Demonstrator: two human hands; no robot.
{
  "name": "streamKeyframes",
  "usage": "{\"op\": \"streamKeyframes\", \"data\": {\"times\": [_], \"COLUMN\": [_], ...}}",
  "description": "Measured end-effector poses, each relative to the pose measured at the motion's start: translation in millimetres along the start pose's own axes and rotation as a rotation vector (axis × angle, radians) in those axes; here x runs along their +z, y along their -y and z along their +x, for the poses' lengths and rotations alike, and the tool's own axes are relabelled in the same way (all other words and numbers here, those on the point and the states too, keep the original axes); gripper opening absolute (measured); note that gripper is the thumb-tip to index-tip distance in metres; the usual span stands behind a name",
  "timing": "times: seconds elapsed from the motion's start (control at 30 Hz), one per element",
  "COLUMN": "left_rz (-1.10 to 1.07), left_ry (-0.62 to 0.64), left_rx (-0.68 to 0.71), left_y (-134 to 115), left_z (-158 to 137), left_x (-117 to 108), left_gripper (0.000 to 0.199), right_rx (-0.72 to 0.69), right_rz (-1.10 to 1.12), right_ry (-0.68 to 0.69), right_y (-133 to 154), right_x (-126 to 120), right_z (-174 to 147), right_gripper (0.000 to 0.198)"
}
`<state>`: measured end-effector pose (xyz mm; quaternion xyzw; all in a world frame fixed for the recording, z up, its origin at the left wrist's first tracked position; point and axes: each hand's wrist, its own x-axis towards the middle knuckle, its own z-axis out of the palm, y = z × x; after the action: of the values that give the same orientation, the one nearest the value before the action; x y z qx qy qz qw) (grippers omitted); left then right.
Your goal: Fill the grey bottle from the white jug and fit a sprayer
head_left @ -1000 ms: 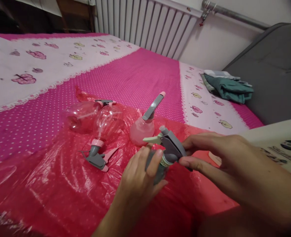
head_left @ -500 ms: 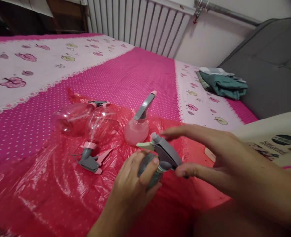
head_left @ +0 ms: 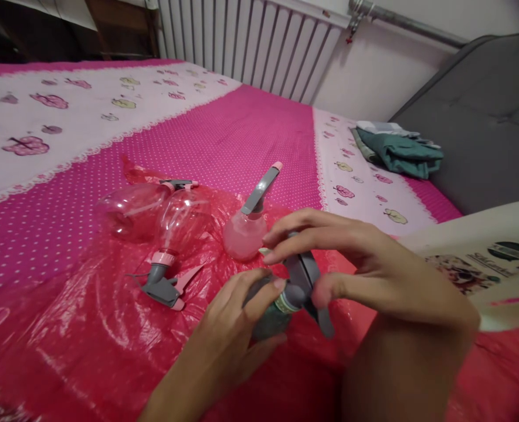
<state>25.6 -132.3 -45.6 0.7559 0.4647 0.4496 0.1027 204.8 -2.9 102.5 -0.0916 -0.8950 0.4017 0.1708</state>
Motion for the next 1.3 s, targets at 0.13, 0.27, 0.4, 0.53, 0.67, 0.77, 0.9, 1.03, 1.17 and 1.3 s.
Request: {"op": "streamKeyframes", "data": {"times": [0.13, 0.27, 0.4, 0.53, 0.67, 0.77, 0.9, 1.03, 1.17, 1.3], "left_rz": [-0.014, -0.007, -0.003, 0.024, 0.046, 0.062, 0.086, 0.087, 0.058, 0.035], "left_ry": [0.005, 0.021, -0.039, -0.079, -0.087, -0.095, -0.114, -0.135, -0.130, -0.119], "left_rx": [-0.011, -0.067, -0.159, -0.195, -0.168, -0.139, -0.094, -0.093, -0.119, -0.148], "left_y": [0, 0, 2, 2, 0, 0, 2, 0, -2, -2], "left_z": [0, -2, -7, -9, -7, -7, -6, -5, -4, -3], "left_x": [0, 0, 4, 7, 7, 7, 8, 9, 9, 10], "left_gripper": [0.066, 0.074, 0.096, 0.104, 0.089, 0.076, 0.071, 0.071, 0.074, 0.096], "right_rx": [0.024, 0.090, 0.286, 0.426, 0.436, 0.366, 0.248, 0.204, 0.162, 0.162], "right_rz": [-0.038, -0.064, -0.181, -0.317, -0.405, -0.514, -0.639, -0.723, -0.749, -0.675], "right_ry": [0.056, -0.028, -0.135, -0.190, -0.185, -0.194, -0.184, -0.141, -0.178, -0.277], "right_y": [-2, -3, 5, 16, 21, 21, 19, 19, 25, 30], "right_x": [-9, -5, 8, 17, 19, 20, 20, 20, 21, 22], "right_z": [-8, -12, -14, -13, -13, -14, -16, -14, -11, -14], "right_gripper": [0.045, 0.030, 0.019, 0.022, 0.023, 0.022, 0.024, 0.031, 0.035, 0.025]}}
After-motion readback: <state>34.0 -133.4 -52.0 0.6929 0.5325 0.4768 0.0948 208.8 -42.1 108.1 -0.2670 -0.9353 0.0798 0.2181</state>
